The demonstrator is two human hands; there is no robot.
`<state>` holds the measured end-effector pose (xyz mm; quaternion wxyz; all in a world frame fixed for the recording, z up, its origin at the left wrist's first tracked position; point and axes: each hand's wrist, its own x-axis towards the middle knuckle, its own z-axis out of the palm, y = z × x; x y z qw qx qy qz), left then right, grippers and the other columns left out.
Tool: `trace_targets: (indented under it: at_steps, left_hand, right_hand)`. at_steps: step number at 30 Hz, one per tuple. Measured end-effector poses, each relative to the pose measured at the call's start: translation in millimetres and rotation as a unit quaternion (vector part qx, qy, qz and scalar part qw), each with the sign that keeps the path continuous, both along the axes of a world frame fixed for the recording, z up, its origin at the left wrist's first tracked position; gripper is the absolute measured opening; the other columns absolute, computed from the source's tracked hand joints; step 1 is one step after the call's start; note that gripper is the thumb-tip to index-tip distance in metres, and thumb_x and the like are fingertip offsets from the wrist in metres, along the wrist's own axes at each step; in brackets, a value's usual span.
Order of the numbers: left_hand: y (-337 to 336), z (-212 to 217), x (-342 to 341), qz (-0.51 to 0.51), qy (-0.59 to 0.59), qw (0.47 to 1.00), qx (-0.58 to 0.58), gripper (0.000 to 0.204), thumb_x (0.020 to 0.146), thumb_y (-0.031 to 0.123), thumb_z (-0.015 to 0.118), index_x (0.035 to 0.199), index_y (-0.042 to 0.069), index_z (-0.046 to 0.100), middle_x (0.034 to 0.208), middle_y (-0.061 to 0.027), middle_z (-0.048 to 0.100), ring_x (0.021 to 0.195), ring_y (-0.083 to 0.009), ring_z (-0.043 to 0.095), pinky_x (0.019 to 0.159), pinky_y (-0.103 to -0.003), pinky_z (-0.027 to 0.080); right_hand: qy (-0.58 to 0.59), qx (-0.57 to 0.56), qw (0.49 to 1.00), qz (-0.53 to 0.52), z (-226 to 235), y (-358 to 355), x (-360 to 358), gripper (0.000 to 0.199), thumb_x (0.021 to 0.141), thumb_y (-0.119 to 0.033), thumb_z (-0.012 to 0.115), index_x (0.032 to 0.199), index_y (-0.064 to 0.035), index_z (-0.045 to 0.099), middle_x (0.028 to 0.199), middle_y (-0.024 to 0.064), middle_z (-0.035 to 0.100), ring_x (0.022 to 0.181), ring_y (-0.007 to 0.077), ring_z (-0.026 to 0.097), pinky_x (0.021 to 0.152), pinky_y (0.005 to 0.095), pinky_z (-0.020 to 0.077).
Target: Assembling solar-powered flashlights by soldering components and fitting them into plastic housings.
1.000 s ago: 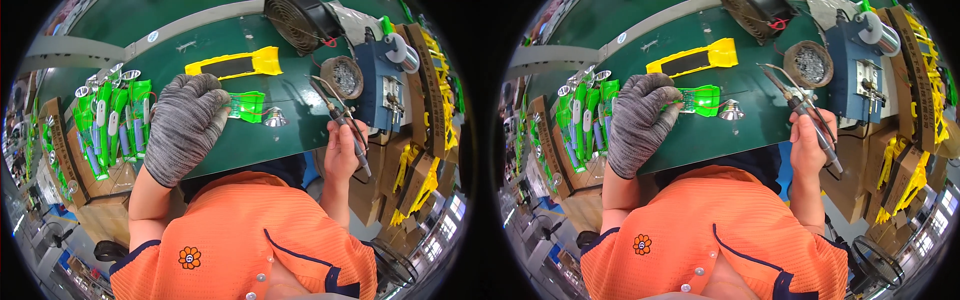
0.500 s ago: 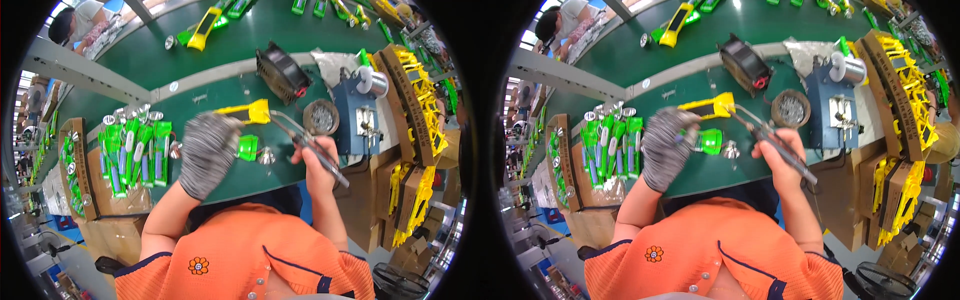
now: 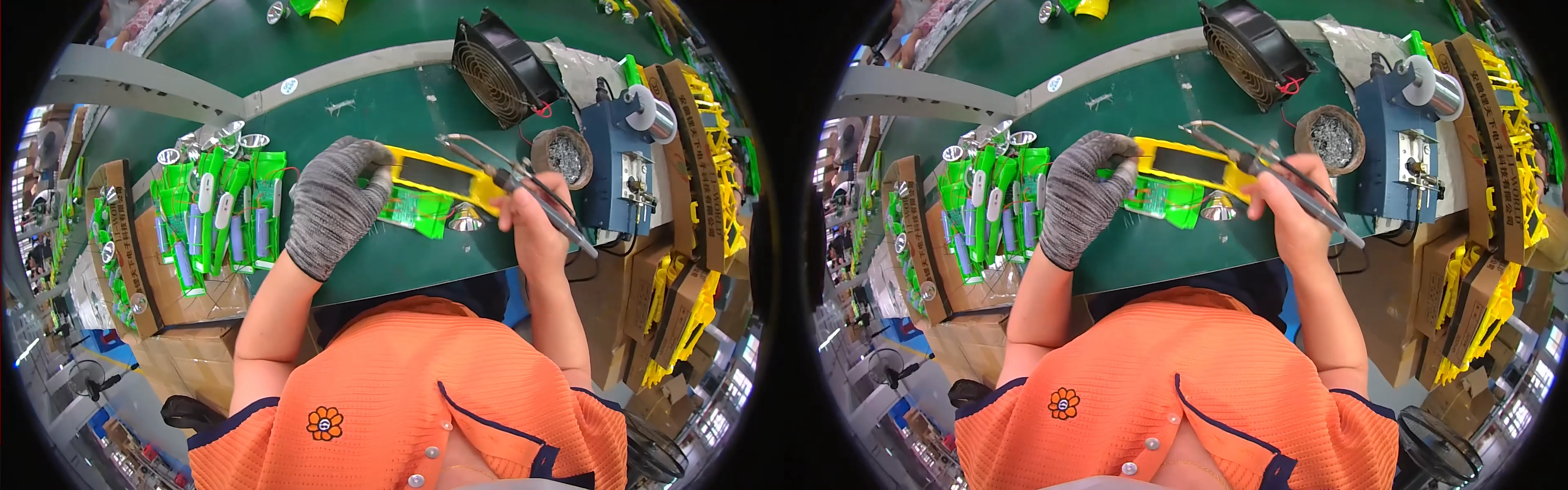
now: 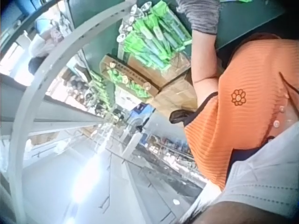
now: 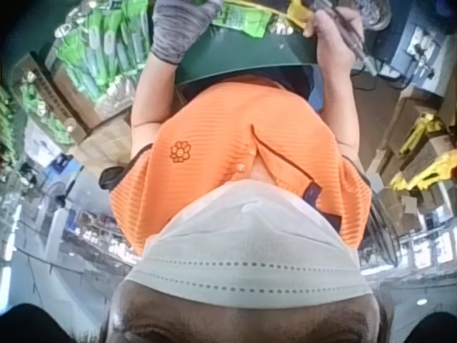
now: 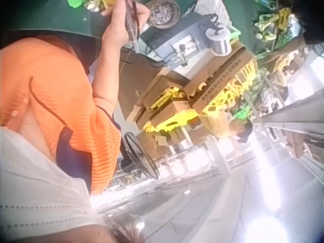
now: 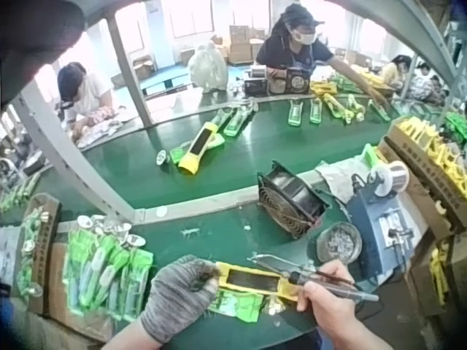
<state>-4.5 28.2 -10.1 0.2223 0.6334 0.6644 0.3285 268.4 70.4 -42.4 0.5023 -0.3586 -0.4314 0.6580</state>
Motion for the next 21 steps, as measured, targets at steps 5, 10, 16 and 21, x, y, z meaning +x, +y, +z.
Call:
trace_targets:
  at_steps: [5,10,16,21]
  left_hand:
    - [18.8,5.4,3.7,-0.147,0.018,0.988,-0.044,0.009,0.088,0.002,0.074,0.097,0.001,0.075,0.089,-0.0124,0.071,0.081,-0.025,0.072,0.075,-0.033,0.058]
    - [38.3,6.8,-3.0,-0.228,0.067,0.969,-0.068,0.008,0.086,0.007,0.074,0.093,0.003,0.076,0.087,-0.0132,0.071,0.082,-0.032,0.071,0.077,-0.038,0.058]
    - [54.1,16.0,9.8,-0.236,0.138,0.949,-0.158,0.008,0.082,0.01,0.076,0.088,0.005,0.076,0.086,-0.0118,0.07,0.083,-0.0319,0.071,0.077,-0.04,0.058]
    - [53.1,13.7,8.4,-0.24,0.114,0.956,-0.121,0.01,0.08,0.009,0.076,0.089,0.005,0.076,0.084,-0.0128,0.07,0.082,-0.0317,0.07,0.075,-0.039,0.058]
  right_hand:
    - [-0.023,0.005,1.0,0.013,3.4,-21.4,20.9,0.019,0.094,0.001,0.069,0.103,-0.0007,0.052,0.085,0.018,0.071,0.069,0.0229,0.07,0.076,0.0384,0.0602]
    - [-0.1,-0.035,0.994,0.039,13.9,-18.5,26.8,0.019,0.093,0.0,0.071,0.1,0.0002,0.054,0.083,0.0147,0.072,0.07,0.021,0.072,0.07,0.0325,0.0584]
    - [-0.147,-0.037,0.987,0.062,15.1,-16.0,28.0,0.017,0.092,0.0,0.074,0.099,0.0014,0.058,0.087,0.0131,0.073,0.071,0.0175,0.072,0.066,0.0279,0.0558]
    - [-0.159,-0.047,0.984,0.072,21.0,-15.8,22.3,0.018,0.09,0.001,0.076,0.099,0.0022,0.06,0.093,0.012,0.074,0.072,0.016,0.072,0.065,0.0272,0.0564]
